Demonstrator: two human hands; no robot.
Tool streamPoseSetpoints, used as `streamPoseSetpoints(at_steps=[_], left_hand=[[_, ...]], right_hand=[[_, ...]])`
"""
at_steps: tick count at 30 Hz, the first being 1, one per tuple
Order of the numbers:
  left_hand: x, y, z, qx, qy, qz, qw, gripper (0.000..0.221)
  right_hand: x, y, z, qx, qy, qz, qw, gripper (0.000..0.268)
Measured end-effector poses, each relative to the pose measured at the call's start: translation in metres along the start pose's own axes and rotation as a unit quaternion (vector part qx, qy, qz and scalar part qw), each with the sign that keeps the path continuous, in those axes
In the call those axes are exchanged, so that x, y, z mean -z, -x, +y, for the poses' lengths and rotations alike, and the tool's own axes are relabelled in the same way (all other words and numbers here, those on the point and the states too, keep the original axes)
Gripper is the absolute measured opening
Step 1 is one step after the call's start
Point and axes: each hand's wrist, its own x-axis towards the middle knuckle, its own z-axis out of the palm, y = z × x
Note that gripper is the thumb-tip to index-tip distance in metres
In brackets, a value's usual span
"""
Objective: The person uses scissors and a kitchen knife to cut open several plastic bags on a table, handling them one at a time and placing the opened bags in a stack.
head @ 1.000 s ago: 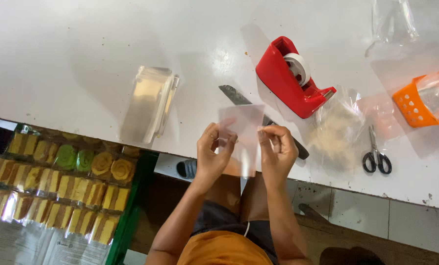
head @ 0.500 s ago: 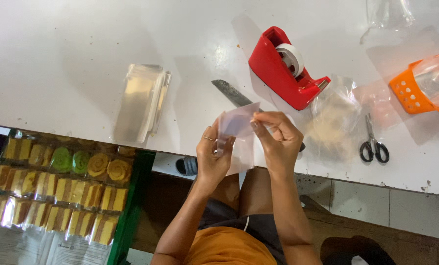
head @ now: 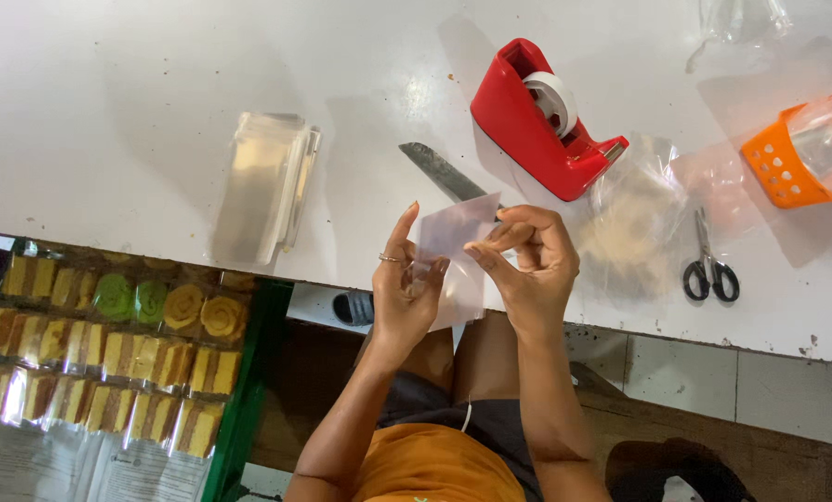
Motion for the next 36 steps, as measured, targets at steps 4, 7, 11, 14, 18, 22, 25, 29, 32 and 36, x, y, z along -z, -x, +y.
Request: streamPoseSetpoints(at_steps=[4,7,11,14,18,22,25,29,32,36], left_hand=[[0.002,-0.002,0.005,-0.016,-0.014,-0.011,1.0,0.072],[0.005,-0.001,0.007,-0.018,-0.014,-0.018,1.0,0.07],[0.004,-0.003,0.015,-0.004,0.023,-0.023,0.999,0.07],[0.004,-0.008,0.039,0.005,0.039,-0.031,0.999,0.071],[0.005,-0.009,0.032,-0.008,0.017,-0.044,0.999,0.067],[0.006,-0.004,0.026,-0.005,0.009,-0.054,0.998,0.068],[0.003,-0.004,0.033,0.008,0.008,-0.061,0.998,0.069],[0.004,-0.001,0.027,0.025,0.011,-0.069,0.997,0.074],[0.006,-0.004,0.03,0.018,0.014,-0.075,0.997,0.071],[0.002,0.002,0.022,0.029,0.025,-0.079,0.996,0.074]], right_hand=[[0.004,-0.005,-0.011,0.013,0.029,-0.07,0.997,0.037],[0.005,-0.009,-0.015,0.038,0.068,-0.127,0.989,0.02],[0.004,-0.008,-0.014,0.06,0.116,-0.136,0.982,0.012],[0.006,-0.007,-0.007,0.071,0.097,-0.137,0.983,0.015],[0.005,-0.011,-0.014,0.081,0.087,-0.148,0.982,0.006],[0.004,-0.009,-0.018,0.068,0.097,-0.156,0.981,0.004],[0.008,-0.008,-0.007,0.078,0.09,-0.15,0.982,0.014],[0.007,-0.01,-0.013,0.077,0.062,-0.15,0.984,0.016],[0.007,-0.009,-0.014,0.074,0.064,-0.143,0.985,0.006],[0.006,-0.007,-0.007,0.063,0.036,-0.134,0.988,0.007]])
